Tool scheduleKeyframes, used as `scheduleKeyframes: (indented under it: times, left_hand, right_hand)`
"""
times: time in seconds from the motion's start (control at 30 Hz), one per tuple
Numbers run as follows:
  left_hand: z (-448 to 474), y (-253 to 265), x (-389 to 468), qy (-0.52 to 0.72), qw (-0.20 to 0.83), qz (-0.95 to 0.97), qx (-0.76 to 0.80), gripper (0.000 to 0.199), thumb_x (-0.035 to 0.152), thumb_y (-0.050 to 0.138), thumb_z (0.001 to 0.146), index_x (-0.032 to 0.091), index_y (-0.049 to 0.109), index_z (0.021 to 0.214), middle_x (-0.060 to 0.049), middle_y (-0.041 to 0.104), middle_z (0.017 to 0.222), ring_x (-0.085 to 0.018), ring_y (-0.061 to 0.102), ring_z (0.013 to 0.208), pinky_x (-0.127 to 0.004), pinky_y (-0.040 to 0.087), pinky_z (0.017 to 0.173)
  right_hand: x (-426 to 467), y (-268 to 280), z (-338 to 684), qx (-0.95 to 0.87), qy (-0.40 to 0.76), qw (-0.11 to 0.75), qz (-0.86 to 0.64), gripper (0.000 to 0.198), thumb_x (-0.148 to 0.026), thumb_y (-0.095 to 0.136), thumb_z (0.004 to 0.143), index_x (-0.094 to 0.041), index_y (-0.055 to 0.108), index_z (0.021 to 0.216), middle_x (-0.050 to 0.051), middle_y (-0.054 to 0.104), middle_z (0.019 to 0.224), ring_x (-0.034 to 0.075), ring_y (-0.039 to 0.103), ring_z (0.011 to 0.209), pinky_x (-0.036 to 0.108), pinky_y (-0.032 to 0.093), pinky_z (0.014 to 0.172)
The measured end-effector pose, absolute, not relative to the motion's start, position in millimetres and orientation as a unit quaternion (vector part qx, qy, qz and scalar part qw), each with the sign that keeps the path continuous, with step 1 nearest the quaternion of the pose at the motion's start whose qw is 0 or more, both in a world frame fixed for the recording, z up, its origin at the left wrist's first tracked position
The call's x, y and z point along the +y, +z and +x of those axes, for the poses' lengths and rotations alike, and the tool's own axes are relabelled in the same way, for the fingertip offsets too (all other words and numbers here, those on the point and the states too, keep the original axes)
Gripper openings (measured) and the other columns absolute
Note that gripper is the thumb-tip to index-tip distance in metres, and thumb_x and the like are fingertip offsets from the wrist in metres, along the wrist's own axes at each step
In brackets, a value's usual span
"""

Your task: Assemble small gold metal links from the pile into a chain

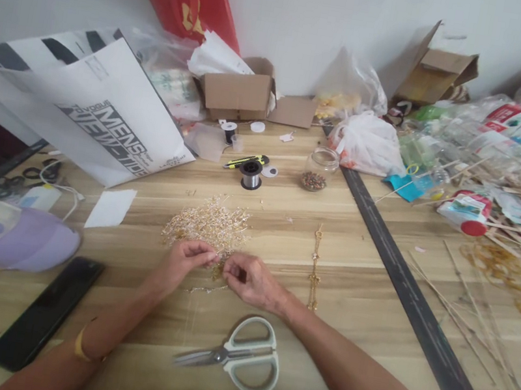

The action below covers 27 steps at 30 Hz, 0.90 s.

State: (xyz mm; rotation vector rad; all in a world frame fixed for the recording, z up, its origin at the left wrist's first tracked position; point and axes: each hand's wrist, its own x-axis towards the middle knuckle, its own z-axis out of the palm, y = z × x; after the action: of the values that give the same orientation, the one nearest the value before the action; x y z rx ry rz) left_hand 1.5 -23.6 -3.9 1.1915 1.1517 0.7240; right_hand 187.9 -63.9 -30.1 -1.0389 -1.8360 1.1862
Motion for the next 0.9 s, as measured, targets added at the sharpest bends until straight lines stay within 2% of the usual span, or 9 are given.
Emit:
scheduleKeyframes:
  times: [0.53, 0.9]
  left_hand:
    - [-1.9, -10.8, -27.1, 0.300, 0.625, 0.539, 0.479, 0.022, 0.030, 0.077, 0.059, 0.012, 0.069, 0.068, -0.004, 0.069, 0.064, -0.011, 0.059, 0.057, -0.022, 0.048, 0.059]
    - [2.1, -7.0, -33.8, 0.286, 0.618, 0.550, 0.484, 0.016, 0.026, 0.076, 0.062, 0.011, 0.070, 0.068, -0.003, 0.067, 0.061, -0.011, 0.058, 0.056, -0.022, 0.047, 0.059]
  right_hand:
    - [-66.9, -27.8, 186.9, -0.763, 0.332, 0.397, -0.388, 0.006, -0.014, 0.050, 0.083, -0.015, 0.054, 0.079, -0.002, 0.048, 0.062, 0.008, 0.042, 0.052, 0.019, 0.033, 0.050]
    - [-67.6, -29.5, 187.6, -0.778, 0.319, 0.382, -0.383, 0.007, -0.013, 0.051, 0.083, -0.016, 0.053, 0.077, -0.002, 0.049, 0.063, 0.009, 0.044, 0.053, 0.020, 0.032, 0.051]
